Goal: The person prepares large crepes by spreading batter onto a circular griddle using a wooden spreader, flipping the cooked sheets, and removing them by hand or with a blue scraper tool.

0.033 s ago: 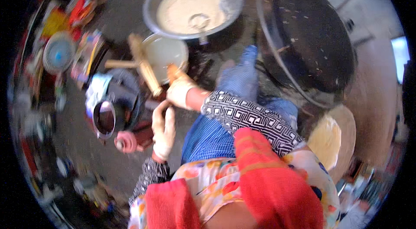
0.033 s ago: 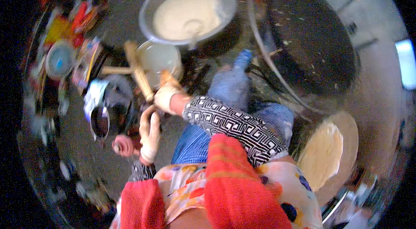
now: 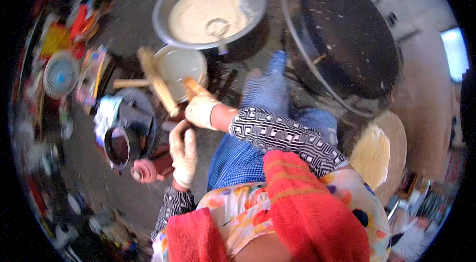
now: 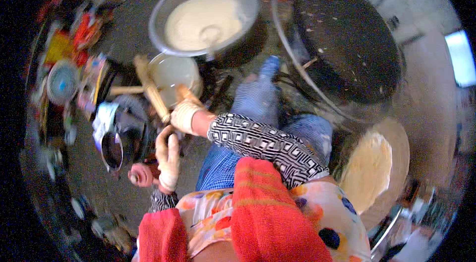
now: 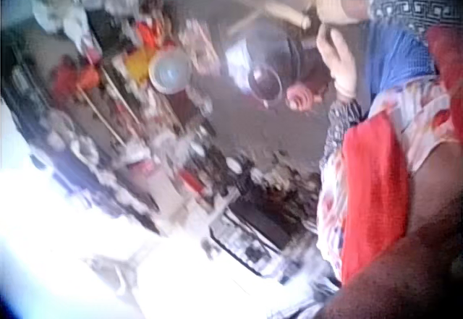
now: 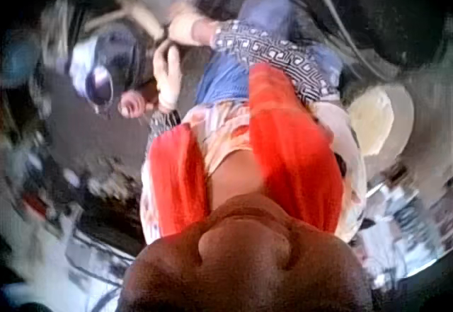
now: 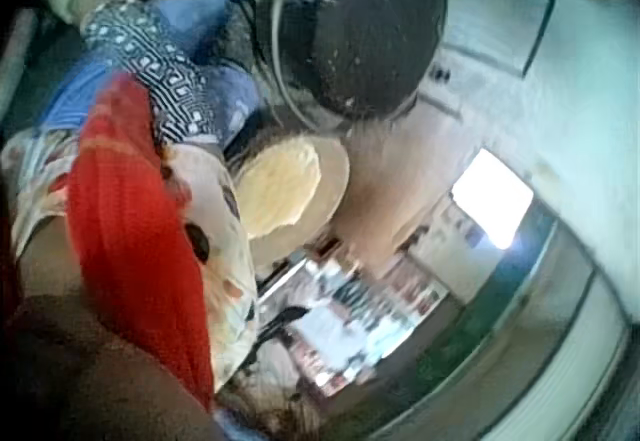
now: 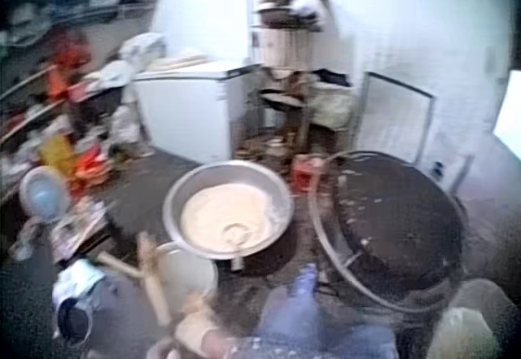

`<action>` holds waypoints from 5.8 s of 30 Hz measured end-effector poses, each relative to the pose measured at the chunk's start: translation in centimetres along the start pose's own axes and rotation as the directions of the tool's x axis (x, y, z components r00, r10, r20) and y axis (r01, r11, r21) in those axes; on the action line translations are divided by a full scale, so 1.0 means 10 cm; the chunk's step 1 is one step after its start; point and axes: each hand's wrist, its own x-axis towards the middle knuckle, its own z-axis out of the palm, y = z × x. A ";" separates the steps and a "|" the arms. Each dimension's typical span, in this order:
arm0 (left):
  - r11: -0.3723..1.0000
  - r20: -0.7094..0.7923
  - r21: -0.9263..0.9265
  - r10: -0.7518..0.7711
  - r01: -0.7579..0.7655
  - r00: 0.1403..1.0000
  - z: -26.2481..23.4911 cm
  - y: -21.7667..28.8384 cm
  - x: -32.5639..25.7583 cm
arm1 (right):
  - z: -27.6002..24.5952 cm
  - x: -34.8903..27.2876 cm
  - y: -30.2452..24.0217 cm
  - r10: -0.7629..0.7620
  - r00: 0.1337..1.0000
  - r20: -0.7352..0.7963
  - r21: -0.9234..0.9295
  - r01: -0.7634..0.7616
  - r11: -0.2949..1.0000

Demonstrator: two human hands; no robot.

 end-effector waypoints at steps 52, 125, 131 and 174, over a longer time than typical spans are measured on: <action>0.865 0.808 0.007 -0.301 0.502 0.507 1.68 -0.41 3.05 | 1.95 -3.25 -0.46 0.914 0.089 0.397 0.508 0.807 -0.300; 0.632 0.290 -0.302 0.774 -0.714 0.562 2.50 1.47 1.77 | 1.97 -4.39 1.17 0.906 -0.404 0.127 0.838 0.532 0.120; 0.797 0.304 0.385 0.366 -0.465 0.879 1.46 0.09 2.29 | 1.70 -4.39 0.66 0.928 -0.054 0.370 0.928 0.076 -0.366; -0.029 0.870 0.415 0.305 -0.909 0.388 3.50 1.28 0.08 | 1.94 -4.56 1.10 0.951 -0.309 -0.025 0.592 -0.771 -0.235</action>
